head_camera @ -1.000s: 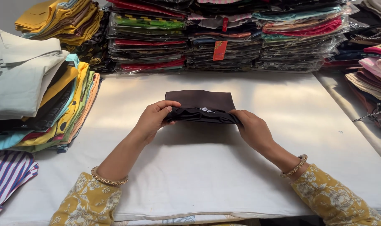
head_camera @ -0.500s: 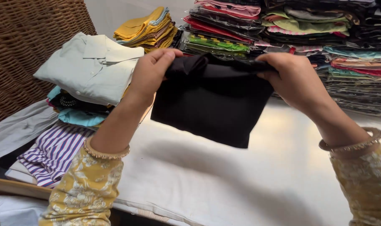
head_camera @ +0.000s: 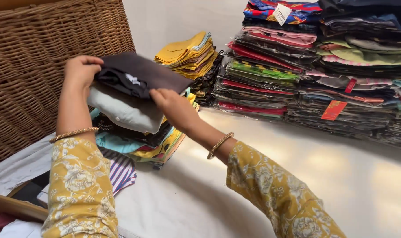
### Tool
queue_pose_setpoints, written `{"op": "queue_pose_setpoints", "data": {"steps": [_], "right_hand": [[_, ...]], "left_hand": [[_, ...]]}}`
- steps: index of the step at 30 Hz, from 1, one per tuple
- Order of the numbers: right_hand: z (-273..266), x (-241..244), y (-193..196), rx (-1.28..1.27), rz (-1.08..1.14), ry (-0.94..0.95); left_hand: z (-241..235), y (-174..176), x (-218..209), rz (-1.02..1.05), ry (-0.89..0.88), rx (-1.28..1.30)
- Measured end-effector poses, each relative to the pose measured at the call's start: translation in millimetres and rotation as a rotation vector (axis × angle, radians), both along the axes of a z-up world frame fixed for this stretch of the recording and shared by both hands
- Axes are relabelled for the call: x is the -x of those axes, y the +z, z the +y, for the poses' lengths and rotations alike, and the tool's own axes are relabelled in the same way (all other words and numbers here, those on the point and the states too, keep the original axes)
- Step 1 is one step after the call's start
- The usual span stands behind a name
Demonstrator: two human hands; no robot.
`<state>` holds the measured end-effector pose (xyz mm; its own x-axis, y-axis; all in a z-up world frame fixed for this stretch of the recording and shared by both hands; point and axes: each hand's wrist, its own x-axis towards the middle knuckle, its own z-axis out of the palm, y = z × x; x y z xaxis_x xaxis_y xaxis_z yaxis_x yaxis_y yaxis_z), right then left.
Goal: The person folds several t-shirts on a white table. They smooth out a dark brown shirt, then a bright pink shirt, followed by a red shirt, and finally a dark brown shirt with a graphic. Each shirt is folded neatly and placed into a wicker basket to the left.
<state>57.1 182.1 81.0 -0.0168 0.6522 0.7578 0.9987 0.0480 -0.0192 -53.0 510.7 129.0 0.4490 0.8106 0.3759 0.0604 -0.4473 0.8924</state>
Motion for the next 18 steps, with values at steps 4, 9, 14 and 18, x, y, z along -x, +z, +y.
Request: {"op": "queue_pose_setpoints", "data": {"steps": [4, 9, 14, 18], "right_hand": [[0, 13, -35, 0.007, -0.056, 0.036], [-10, 12, -23, -0.03, -0.033, 0.059], [-12, 15, -32, 0.028, -0.045, 0.117], [-13, 17, -41, 0.026, -0.118, 0.113]], "left_hand": [[12, -33, 37, 0.069, -0.067, 0.126], [-44, 7, 58, -0.042, 0.015, -0.022], [-30, -7, 52, 0.218, 0.21, -0.216], [-62, -23, 19, 0.5, 0.709, -0.939]]}}
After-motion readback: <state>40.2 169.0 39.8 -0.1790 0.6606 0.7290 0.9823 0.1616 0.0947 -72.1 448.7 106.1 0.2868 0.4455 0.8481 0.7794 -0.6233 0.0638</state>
